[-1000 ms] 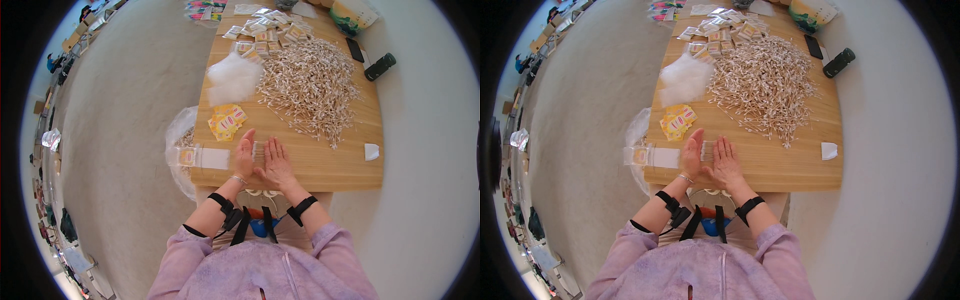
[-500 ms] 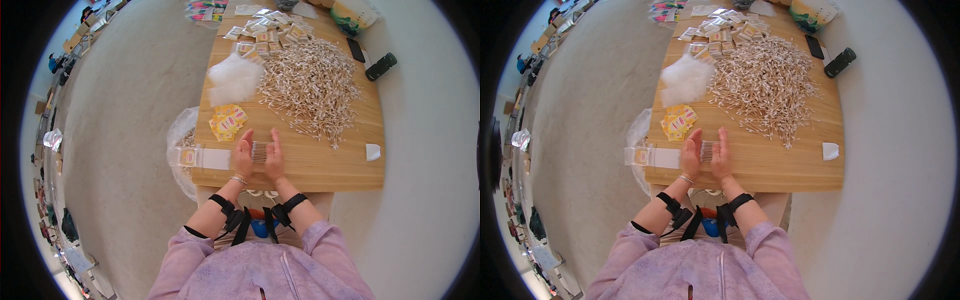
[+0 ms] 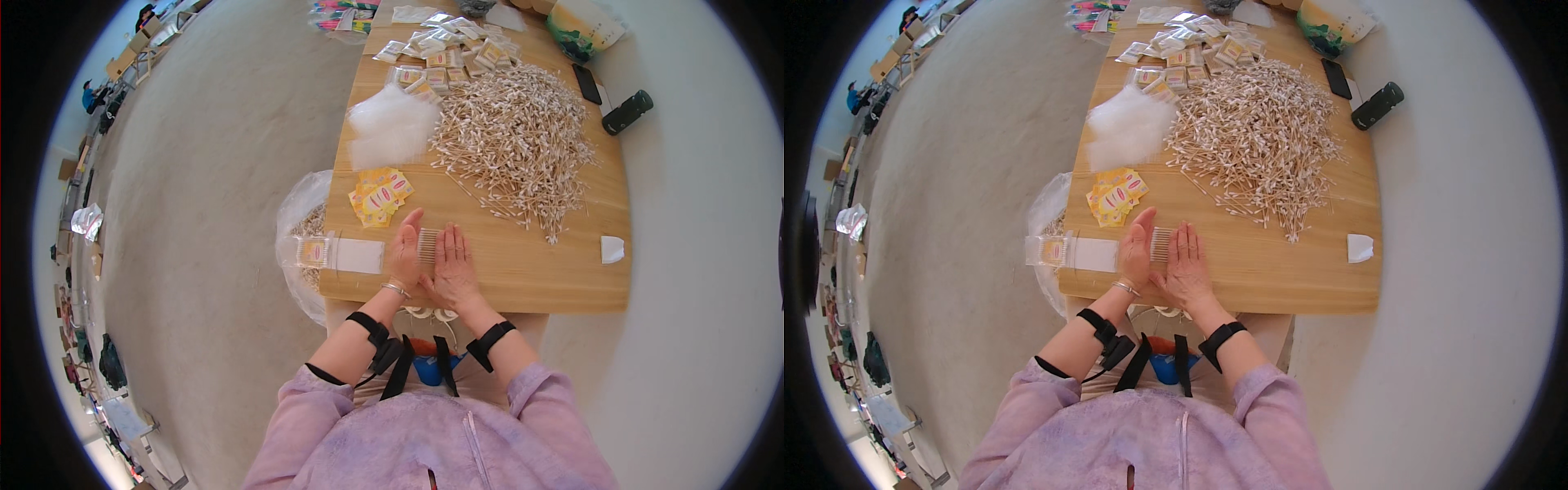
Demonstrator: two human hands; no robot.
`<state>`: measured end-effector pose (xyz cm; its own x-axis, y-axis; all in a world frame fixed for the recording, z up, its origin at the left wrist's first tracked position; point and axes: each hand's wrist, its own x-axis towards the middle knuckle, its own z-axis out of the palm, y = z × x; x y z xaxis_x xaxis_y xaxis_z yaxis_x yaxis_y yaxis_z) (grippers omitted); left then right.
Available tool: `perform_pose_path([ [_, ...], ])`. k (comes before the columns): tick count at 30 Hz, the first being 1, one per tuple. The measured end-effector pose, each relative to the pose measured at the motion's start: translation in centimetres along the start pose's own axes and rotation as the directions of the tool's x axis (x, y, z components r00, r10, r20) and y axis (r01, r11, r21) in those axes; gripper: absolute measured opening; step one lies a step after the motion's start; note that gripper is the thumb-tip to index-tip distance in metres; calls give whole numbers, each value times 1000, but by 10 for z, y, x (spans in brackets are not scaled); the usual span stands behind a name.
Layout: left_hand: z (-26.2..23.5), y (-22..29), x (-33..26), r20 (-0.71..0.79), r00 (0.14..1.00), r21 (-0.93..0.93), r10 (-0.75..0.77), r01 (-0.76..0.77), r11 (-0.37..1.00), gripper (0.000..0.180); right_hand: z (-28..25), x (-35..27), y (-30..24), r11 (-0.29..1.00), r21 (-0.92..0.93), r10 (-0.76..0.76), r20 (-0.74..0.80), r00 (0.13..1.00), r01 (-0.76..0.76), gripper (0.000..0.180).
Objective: Gathering bundles of cotton swabs and placing them into individual plastic bags.
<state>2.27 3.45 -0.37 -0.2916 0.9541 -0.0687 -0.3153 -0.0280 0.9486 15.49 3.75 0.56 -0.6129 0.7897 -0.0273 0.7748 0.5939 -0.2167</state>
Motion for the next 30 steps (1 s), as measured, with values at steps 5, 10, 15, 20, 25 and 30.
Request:
perform_pose_path([
  [5, -11, -2, -2, -77, 996, 134, 52, -41, 990, 48, -6, 3, -7, 1000, 15, -6, 9, 1000, 6, 104],
  [10, -31, 21, -47, 207, 961, 720, 182, -275, 637, 41, 0, 0, -1, 1000, 27, -4, -53, 999, 5, 107],
  [15, -23, 38, -76, 446, 895, 869, 21, -438, 228, 55, 13, 1, 5, 999, -50, -18, -74, 997, 15, 106],
  [20, -20, 39, -76, 411, 911, 900, -42, -398, 178, 65, 14, 1, 1, 993, -115, -43, -117, 992, 29, 101],
  [25, -17, 38, -75, 403, 913, 909, -60, -391, 142, 71, 15, 1, 2, 997, -81, -25, -103, 994, 16, 99],
  [30, -13, 40, -73, 359, 929, 929, -90, -346, 134, 78, 14, 0, 1, 999, -43, -16, -87, 996, 13, 99],
])
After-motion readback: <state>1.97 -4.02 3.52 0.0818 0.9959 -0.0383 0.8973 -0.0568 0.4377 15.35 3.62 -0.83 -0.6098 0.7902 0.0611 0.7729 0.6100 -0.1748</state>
